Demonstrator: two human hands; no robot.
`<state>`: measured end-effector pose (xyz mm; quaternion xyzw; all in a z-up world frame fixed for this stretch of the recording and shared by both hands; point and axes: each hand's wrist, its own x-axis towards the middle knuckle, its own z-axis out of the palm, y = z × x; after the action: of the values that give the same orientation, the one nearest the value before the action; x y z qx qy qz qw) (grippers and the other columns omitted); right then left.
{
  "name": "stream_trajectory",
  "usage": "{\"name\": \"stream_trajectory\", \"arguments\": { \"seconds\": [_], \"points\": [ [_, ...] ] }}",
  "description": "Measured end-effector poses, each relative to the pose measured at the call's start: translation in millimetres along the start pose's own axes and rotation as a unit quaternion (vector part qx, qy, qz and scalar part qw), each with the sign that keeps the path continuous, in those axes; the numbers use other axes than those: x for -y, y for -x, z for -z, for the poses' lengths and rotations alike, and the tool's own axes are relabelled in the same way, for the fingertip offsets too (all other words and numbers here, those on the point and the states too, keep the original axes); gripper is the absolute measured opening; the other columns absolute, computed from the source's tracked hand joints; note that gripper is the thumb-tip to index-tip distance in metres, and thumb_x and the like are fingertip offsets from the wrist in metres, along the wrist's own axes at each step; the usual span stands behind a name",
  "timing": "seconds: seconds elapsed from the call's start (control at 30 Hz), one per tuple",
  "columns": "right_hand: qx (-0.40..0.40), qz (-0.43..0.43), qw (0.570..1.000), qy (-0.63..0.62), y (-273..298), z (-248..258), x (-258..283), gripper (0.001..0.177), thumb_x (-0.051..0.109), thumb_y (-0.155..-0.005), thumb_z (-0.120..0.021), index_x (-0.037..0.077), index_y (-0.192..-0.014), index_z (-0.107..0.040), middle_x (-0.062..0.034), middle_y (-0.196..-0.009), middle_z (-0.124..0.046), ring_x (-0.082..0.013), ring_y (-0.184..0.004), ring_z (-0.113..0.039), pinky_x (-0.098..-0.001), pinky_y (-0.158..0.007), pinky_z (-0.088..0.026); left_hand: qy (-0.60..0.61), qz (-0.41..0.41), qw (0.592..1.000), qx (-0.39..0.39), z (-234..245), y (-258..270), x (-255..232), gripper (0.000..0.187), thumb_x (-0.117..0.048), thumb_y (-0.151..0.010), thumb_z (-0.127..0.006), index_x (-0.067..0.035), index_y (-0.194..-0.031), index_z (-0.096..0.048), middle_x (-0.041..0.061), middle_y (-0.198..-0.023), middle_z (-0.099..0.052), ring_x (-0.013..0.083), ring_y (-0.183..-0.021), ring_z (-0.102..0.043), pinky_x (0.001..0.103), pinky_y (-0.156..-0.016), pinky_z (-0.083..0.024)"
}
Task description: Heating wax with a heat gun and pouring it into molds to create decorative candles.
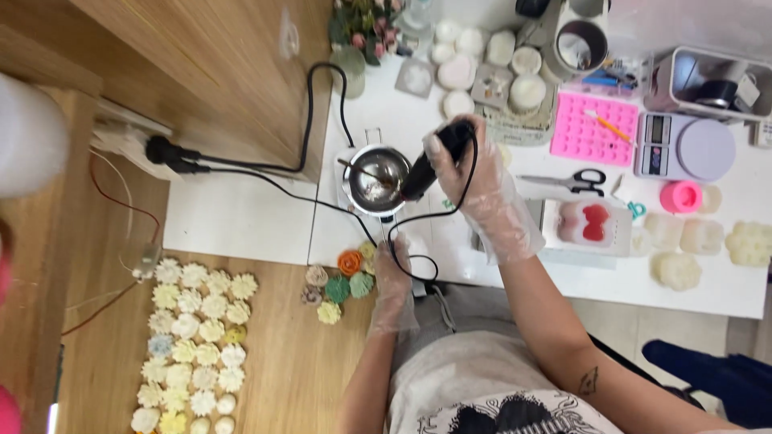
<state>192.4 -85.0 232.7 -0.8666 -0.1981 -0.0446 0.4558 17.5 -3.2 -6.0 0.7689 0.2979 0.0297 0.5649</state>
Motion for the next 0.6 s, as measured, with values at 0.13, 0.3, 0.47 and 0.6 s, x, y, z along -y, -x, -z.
{"name": "stream_trajectory", "arguments": {
  "seconds": [0.13, 0.3, 0.47, 0.6],
  "points": [
    [0.004, -0.008, 1.000, -0.013, 3, 3, 10, 0.036, 0.026, -0.109, -0.067, 0.000, -0.125, -0.047, -0.0090, -0.092, -0.071, -0.0173, -0.082, -0.072, -0.0320, -0.074, -0.058, 0.013, -0.005, 1.000, -0.013, 4, 6, -14, 0.035, -0.027, -0.104, -0.054, 0.005, -0.093, -0.063, 0.021, -0.083, -0.070, 0.0353, -0.079, -0.067, 0.046, -0.073, -0.053],
    [0.005, 0.031, 0.999, -0.038, 0, -3, 7, 0.035, 0.024, -0.112, -0.065, 0.000, -0.128, -0.044, -0.0090, -0.102, -0.073, -0.0173, -0.090, -0.073, -0.0314, -0.083, -0.060, 0.002, -0.020, 0.999, -0.028, 1, 6, -8, 0.034, -0.025, -0.106, -0.054, 0.005, -0.092, -0.063, 0.021, -0.082, -0.067, 0.0355, -0.077, -0.064, 0.047, -0.071, -0.050],
    [0.043, -0.005, 0.998, -0.051, -3, -10, 13, 0.033, 0.024, -0.114, -0.063, 0.002, -0.127, -0.043, -0.0086, -0.106, -0.074, -0.0156, -0.094, -0.071, -0.0303, -0.087, -0.060, 0.041, 0.032, 0.998, -0.023, 3, 8, -16, 0.029, -0.021, -0.104, -0.056, 0.006, -0.096, -0.062, 0.018, -0.082, -0.066, 0.0304, -0.074, -0.062, 0.042, -0.070, -0.051],
    [0.048, -0.009, 0.997, -0.065, -3, -19, 7, 0.033, 0.024, -0.115, -0.064, 0.002, -0.127, -0.043, -0.0090, -0.105, -0.073, -0.0154, -0.093, -0.069, -0.0302, -0.086, -0.059, 0.036, 0.044, 0.998, -0.039, -9, 10, 2, 0.027, -0.019, -0.104, -0.056, 0.007, -0.098, -0.062, 0.016, -0.084, -0.066, 0.0283, -0.074, -0.062, 0.041, -0.069, -0.051]
  ]
}}
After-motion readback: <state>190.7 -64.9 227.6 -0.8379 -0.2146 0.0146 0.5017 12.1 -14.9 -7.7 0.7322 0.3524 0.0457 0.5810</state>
